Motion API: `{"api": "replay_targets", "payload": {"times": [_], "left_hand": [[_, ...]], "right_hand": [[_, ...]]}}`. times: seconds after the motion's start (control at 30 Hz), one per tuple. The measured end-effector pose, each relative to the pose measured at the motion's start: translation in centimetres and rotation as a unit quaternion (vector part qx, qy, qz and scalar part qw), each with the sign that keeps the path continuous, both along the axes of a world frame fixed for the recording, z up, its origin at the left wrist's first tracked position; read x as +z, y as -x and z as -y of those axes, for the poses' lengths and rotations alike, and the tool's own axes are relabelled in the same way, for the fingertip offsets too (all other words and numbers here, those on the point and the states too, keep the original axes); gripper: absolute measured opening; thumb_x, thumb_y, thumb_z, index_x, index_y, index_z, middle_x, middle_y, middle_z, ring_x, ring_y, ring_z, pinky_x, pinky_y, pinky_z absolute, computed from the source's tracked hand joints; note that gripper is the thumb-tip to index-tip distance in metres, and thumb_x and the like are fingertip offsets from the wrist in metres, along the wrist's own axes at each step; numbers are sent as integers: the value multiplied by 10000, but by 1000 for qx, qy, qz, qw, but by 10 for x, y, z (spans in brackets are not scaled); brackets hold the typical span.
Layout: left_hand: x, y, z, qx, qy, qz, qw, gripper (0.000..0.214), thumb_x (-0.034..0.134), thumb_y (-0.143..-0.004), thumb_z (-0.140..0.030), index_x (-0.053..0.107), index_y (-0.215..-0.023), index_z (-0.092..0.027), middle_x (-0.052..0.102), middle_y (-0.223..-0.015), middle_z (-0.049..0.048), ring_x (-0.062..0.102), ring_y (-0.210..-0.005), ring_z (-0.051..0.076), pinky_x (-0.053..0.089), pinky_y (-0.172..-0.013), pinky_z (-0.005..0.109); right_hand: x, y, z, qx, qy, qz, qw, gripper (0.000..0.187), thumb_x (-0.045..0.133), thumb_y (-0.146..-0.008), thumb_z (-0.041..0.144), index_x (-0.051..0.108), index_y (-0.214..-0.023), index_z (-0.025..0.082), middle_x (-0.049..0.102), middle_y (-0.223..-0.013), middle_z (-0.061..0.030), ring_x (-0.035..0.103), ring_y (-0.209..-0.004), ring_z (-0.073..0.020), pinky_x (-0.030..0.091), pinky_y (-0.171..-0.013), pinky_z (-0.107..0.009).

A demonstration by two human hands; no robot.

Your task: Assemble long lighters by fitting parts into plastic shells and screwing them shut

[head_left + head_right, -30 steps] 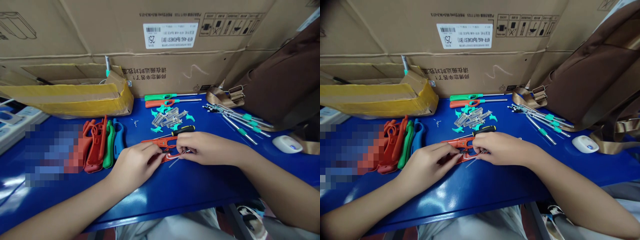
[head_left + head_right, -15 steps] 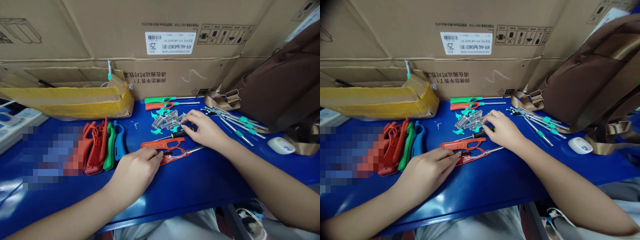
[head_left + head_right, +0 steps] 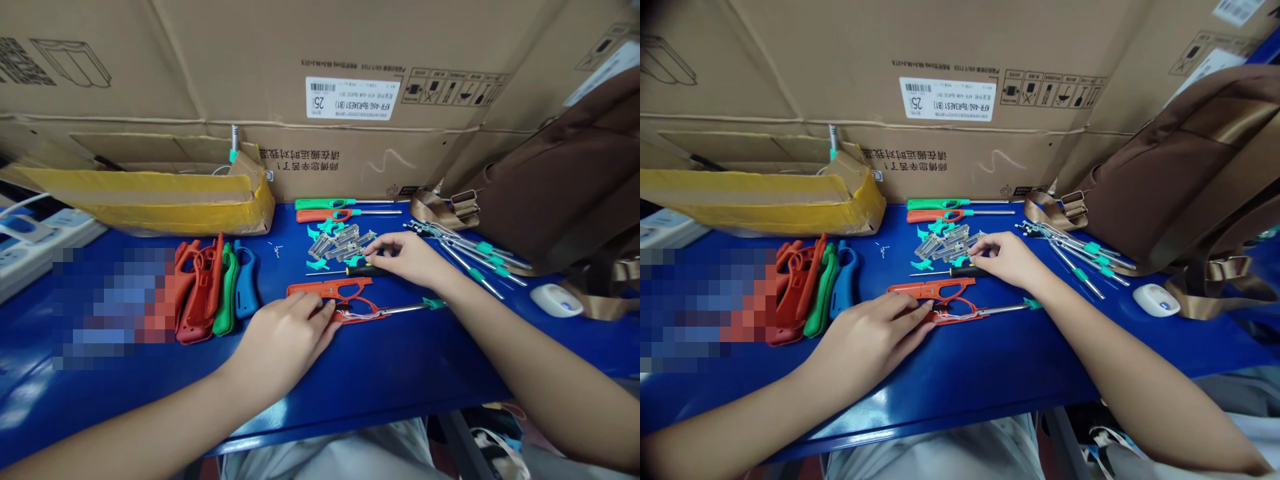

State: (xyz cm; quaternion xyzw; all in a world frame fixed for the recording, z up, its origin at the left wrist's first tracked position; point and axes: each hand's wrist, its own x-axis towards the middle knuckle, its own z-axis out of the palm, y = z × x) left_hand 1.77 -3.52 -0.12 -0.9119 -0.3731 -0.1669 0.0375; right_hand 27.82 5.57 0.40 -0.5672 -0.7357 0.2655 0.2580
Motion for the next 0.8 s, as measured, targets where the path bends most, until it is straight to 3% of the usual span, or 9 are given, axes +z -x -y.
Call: {"api": "replay_targets", "payload": {"times": [0.13, 0.37, 0.57, 0.8], "left_hand": [[-1, 0, 1, -10, 15, -4, 1000, 277, 659, -947, -314, 737, -1142, -134, 701, -926, 74, 707, -809, 253, 604, -673, 381], [1, -1, -2, -10, 52, -5, 999, 261, 568, -1002, -265, 731, -1180, -165, 688, -916, 67, 702, -814, 239, 619, -712, 397], [0, 1, -1, -12, 59, -8, 998, 237, 568, -1002, -261, 750, -1113, -159, 692, -912, 65, 703, -814, 230, 619, -718, 379], [0, 0, -2, -16, 30, -13, 999, 214, 578, -995, -247, 753, -1084, -161, 703, -907, 56, 710, -811, 232, 617, -703, 378]], "right_hand": [[-1, 0, -1, -6, -13, -5, 1000, 179, 666, -791, 294, 784, -819, 161, 702, -700, -32, 454, -532, -120, 364, -516, -270], [2, 2, -1, 20, -58, -10, 998, 102, 700, -792, 250, 783, -787, 191, 729, -774, -37, 503, -616, -138, 403, -614, -290], [-2, 0, -7, 25, -42, -23, 999, 162, 742, -777, 312, 780, -825, 162, 640, -631, -6, 490, -561, -125, 374, -554, -274], [-5, -2, -13, 36, -13, -30, 999, 209, 726, -774, 368, 776, -785, 166, 644, -629, -8, 430, -531, -106, 324, -511, -264]]}}
